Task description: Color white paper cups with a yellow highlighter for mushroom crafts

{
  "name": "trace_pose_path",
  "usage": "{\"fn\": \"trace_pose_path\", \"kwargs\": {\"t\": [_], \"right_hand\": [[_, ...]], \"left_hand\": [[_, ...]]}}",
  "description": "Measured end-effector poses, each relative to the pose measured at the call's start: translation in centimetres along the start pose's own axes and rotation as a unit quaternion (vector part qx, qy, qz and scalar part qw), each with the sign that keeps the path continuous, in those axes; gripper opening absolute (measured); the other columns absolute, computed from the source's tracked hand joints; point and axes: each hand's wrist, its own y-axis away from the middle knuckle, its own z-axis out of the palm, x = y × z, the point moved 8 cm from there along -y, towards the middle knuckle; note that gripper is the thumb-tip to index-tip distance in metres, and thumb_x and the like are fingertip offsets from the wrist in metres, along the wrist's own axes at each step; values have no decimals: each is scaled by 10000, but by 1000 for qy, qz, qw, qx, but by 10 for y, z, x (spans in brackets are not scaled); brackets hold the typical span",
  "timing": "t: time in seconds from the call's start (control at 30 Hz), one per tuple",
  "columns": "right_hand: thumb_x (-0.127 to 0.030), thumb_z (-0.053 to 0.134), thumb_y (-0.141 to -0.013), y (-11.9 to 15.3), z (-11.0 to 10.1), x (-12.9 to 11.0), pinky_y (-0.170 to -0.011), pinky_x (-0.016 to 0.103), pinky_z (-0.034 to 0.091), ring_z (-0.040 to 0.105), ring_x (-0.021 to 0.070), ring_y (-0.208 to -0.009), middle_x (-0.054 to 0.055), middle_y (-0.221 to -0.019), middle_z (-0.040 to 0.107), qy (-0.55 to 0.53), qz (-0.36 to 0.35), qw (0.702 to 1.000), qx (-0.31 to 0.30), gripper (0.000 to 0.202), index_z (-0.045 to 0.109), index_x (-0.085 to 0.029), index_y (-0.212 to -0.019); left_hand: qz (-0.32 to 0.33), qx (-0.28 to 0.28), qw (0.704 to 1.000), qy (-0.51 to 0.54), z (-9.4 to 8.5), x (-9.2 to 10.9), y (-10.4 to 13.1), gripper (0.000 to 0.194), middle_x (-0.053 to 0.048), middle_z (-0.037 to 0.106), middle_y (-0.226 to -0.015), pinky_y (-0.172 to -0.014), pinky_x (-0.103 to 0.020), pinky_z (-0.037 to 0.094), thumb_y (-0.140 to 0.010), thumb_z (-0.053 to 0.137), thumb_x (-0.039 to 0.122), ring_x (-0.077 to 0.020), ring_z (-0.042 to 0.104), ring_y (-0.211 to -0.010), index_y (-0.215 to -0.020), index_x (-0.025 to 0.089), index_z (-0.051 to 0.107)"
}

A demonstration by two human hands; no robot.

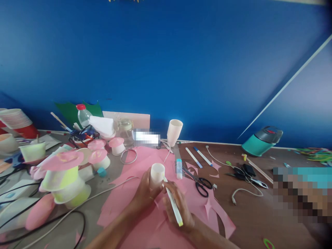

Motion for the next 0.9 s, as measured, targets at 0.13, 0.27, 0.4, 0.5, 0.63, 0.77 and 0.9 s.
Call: {"fn": "trace_pose_path", "kwargs": {"t": [0.13,0.27,0.4,0.5,0.63,0.77,0.9], "right_hand": [[-158,431,-852,0,4,-2,-848,404,556,624,256,-1010,111,-1086,620,6,-8,1000,-25,439,415,-198,-1289],[-156,434,-844,0,3,-2,-870,409,549,603,266,-1062,106,-1076,632,6,-13,1000,-17,459,409,-204,-1300],[-168,434,-850,-2,1,-1,-863,398,555,611,263,-1049,95,-1052,641,0,-2,1000,-11,441,430,-216,-1288],[-170,440,-852,-2,2,-1,-860,399,556,619,266,-1028,102,-1060,636,-10,-2,1000,-17,425,443,-203,-1276],[-176,444,-850,0,3,-1,-879,425,542,589,281,-1071,112,-1070,625,-16,-11,1000,-22,410,449,-188,-1260],[-172,452,-846,-3,2,-3,-895,415,533,587,271,-1072,111,-1100,608,-30,-14,999,-30,411,448,-194,-1257],[-188,447,-853,-6,0,-2,-876,411,542,577,276,-1089,95,-1058,618,-18,-9,1000,-23,386,464,-211,-1238]], "left_hand": [[-12,60,996,-60,-8,-3,1,508,-111,505,-1144,-888,-402,453,-737,642,398,-283,509,-1091,-1166,177,485],[-12,59,997,-55,-8,-2,0,494,-106,525,-1130,-900,-402,445,-750,619,383,-268,525,-1060,-1173,172,475],[0,24,1000,8,-4,1,-1,527,-109,569,-1142,-872,-382,457,-791,570,414,-255,558,-1026,-1226,160,416],[-2,-3,1000,16,0,2,0,529,-112,582,-1141,-859,-383,462,-798,566,428,-261,564,-1020,-1228,155,424],[-21,5,1000,12,0,-1,0,616,-121,575,-1174,-893,-392,445,-739,639,443,-276,547,-1063,-1234,146,424],[-27,6,1000,15,1,-4,-1,597,-128,565,-1193,-918,-402,430,-753,630,426,-273,539,-1079,-1233,143,418],[-22,5,1000,9,0,-5,0,547,-120,571,-1171,-909,-420,431,-766,616,395,-283,539,-1073,-1221,153,431]]}}
